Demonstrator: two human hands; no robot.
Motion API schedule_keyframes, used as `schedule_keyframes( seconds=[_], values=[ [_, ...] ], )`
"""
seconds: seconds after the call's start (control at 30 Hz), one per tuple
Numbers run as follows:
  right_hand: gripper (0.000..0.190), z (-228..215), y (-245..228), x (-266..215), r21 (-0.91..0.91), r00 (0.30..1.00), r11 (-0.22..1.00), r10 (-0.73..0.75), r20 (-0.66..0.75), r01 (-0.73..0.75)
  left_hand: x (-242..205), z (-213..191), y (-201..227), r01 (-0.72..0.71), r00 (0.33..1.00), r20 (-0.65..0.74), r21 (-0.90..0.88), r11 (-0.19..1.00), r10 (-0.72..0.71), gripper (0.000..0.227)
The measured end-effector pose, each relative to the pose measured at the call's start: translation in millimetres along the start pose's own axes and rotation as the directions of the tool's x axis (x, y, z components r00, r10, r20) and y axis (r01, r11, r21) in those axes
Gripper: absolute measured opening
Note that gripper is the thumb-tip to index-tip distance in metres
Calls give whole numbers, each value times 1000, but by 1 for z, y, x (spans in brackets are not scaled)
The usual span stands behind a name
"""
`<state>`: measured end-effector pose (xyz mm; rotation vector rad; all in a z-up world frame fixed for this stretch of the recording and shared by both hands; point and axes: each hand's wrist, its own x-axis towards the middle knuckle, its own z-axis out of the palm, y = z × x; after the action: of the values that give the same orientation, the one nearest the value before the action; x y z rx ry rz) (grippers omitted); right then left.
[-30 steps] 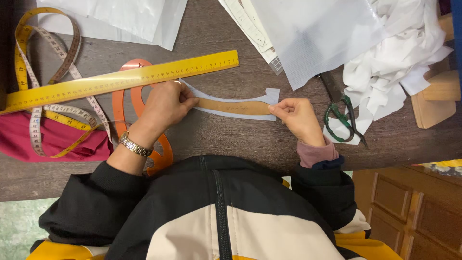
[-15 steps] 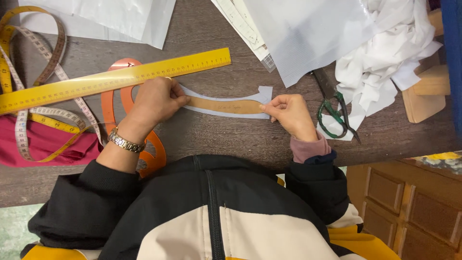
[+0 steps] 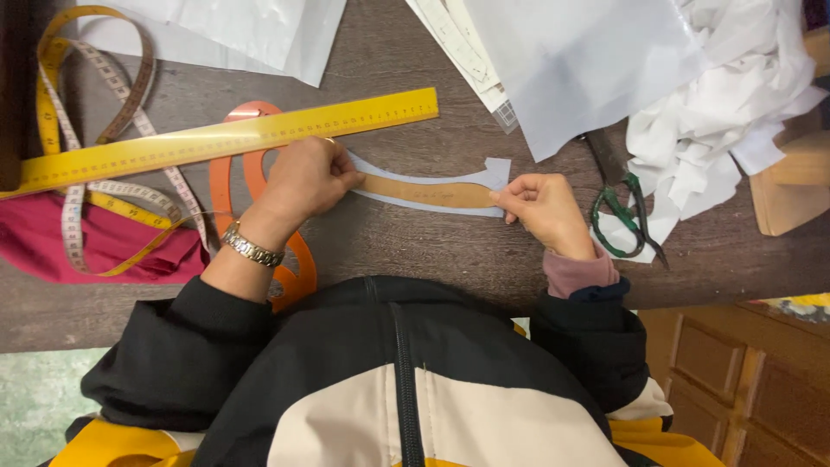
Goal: The person places a curved cardboard pattern onto a sheet of translucent paper on a work table. They then use a pen to trace the outline of the pattern onto the paper.
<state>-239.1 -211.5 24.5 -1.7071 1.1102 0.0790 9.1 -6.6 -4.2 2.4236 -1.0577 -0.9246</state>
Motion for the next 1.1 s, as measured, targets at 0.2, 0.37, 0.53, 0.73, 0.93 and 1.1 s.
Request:
schedule_keyframes(
  seconds=[0.2,0.37,0.53,0.73,0.93,1.1],
  values=[
    [10,1,15,8,43,1000,999,-20,11,20,-6,-7,10,3,1000,6,3,1000,-3,13],
    [12,1,10,4,47,1000,999,-25,7,25,-3,-4,6,8,1000,3,1,1000,-8,14],
    [14,1,18,8,37,1000,999,-11,-6,11,-2,-2,5,-5,1000,2,23,1000,5,16],
    [13,-2,7,-1,28,1000,1000,-1,-24,2,-2,-3,6,26,1000,12,26,999,-27,21],
    [12,14,32,-24,-164,875,926,-375,-306,340,-1,-2,5,29,999,11,70,997,-30,18],
    [42,43,30,-62,-623,859,688,-510,-50,372,-1,0,5,48,999,4,48,998,-48,18]
  ],
)
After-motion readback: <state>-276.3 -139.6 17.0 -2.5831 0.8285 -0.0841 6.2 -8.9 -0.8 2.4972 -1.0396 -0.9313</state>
